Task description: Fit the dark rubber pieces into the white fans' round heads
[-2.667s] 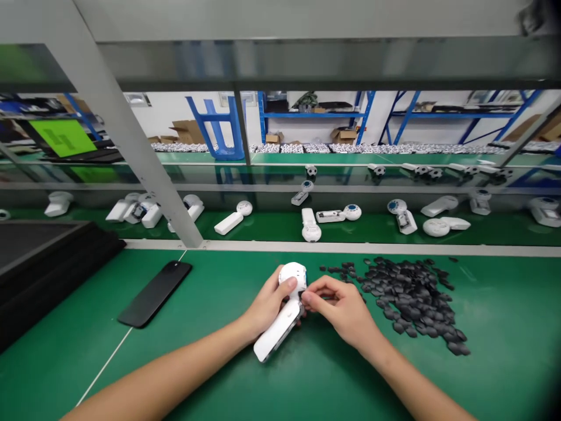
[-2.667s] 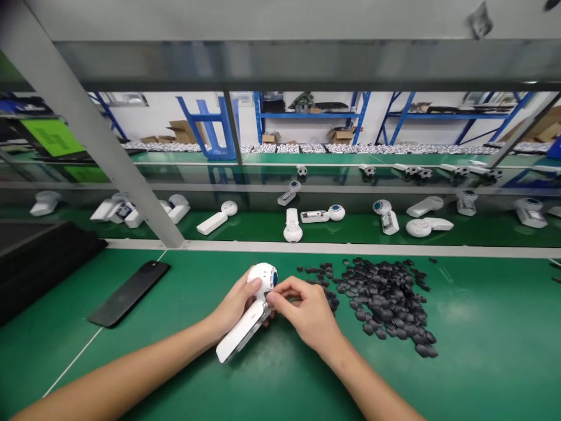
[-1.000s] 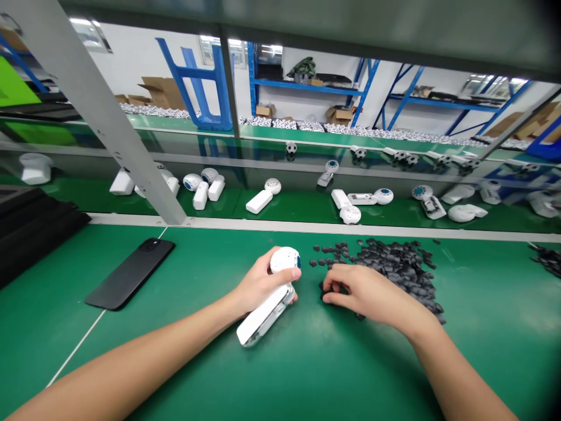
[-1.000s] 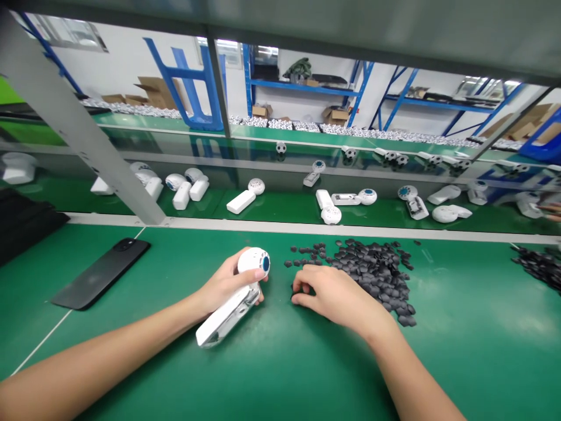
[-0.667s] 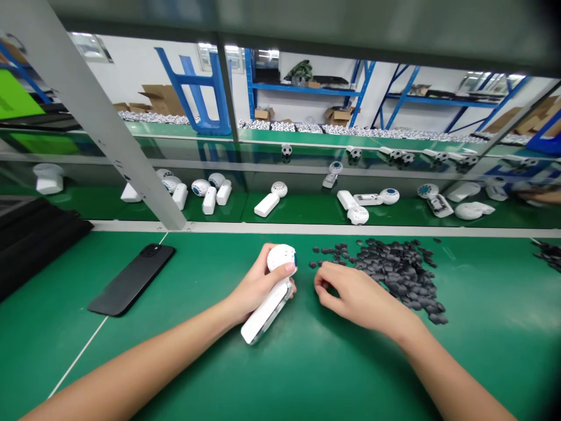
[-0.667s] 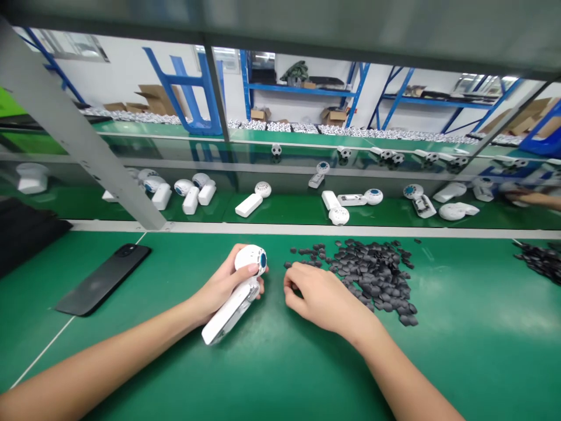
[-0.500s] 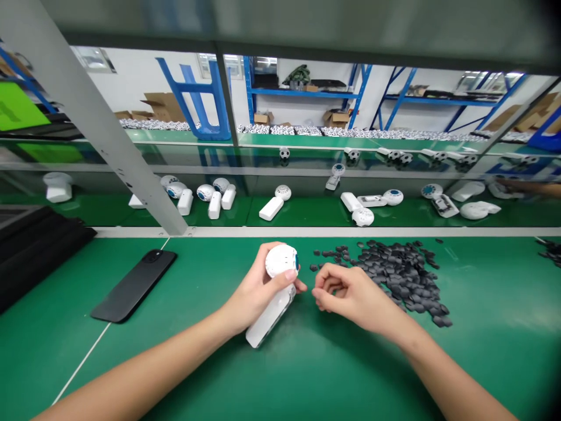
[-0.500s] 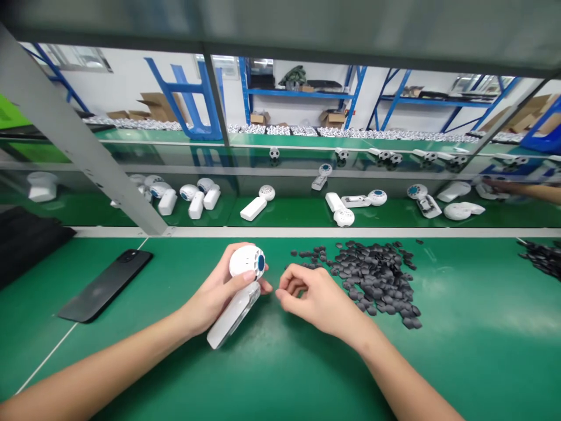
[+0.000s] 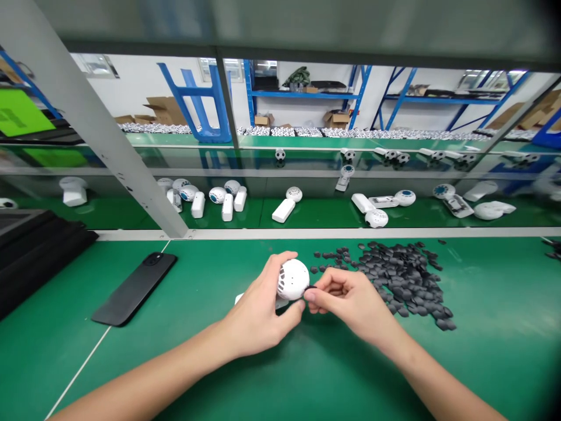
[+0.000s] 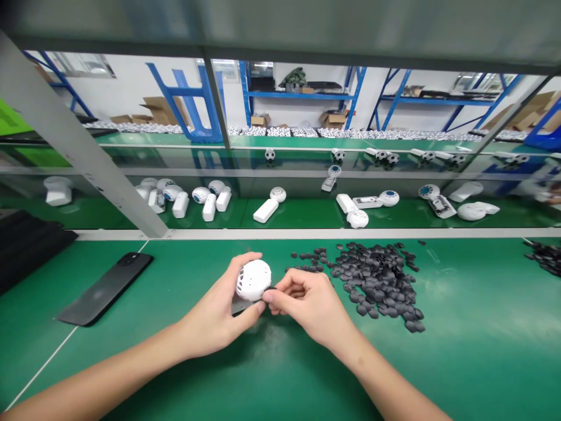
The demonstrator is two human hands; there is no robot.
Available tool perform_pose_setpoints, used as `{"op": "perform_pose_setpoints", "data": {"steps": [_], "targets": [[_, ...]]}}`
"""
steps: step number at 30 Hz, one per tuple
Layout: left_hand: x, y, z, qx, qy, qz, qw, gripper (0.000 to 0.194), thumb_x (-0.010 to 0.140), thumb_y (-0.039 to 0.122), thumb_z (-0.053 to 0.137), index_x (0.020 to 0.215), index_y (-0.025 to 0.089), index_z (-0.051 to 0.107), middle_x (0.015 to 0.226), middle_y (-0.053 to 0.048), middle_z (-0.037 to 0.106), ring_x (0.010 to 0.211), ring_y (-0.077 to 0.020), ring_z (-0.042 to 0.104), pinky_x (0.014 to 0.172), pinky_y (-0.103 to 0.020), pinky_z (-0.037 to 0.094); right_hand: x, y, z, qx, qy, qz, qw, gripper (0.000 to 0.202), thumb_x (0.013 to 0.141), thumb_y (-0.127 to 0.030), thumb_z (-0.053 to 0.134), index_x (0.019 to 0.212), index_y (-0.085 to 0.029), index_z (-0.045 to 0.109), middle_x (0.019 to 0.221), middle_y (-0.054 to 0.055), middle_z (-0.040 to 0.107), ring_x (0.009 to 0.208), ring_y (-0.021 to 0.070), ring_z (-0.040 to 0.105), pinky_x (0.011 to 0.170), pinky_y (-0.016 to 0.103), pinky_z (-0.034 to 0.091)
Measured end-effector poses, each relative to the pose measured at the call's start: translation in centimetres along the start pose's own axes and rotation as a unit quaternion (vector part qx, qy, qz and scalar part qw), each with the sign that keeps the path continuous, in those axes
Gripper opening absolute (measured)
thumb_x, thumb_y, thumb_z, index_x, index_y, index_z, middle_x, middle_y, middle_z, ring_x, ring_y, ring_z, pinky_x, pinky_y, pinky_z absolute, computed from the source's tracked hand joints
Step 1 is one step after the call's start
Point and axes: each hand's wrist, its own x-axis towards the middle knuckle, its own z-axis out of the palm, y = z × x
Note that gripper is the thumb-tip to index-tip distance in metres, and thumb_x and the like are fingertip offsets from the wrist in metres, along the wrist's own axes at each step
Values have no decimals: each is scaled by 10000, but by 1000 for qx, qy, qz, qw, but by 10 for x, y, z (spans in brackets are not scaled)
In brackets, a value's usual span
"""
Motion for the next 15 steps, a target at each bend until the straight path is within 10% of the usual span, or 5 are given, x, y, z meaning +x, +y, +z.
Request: {"op": "perform_pose_setpoints", "data": {"steps": [15], "targets": [[8, 7, -2, 33, -27, -24, 999, 970, 709, 631, 841, 1464, 271, 350, 1312, -99, 564, 1113, -289, 628, 905, -414, 551, -3, -3, 2, -201, 1, -39, 979, 182, 887, -387, 790, 798, -230, 767, 692, -40, 732, 575, 114, 610, 534, 217, 427]]}}
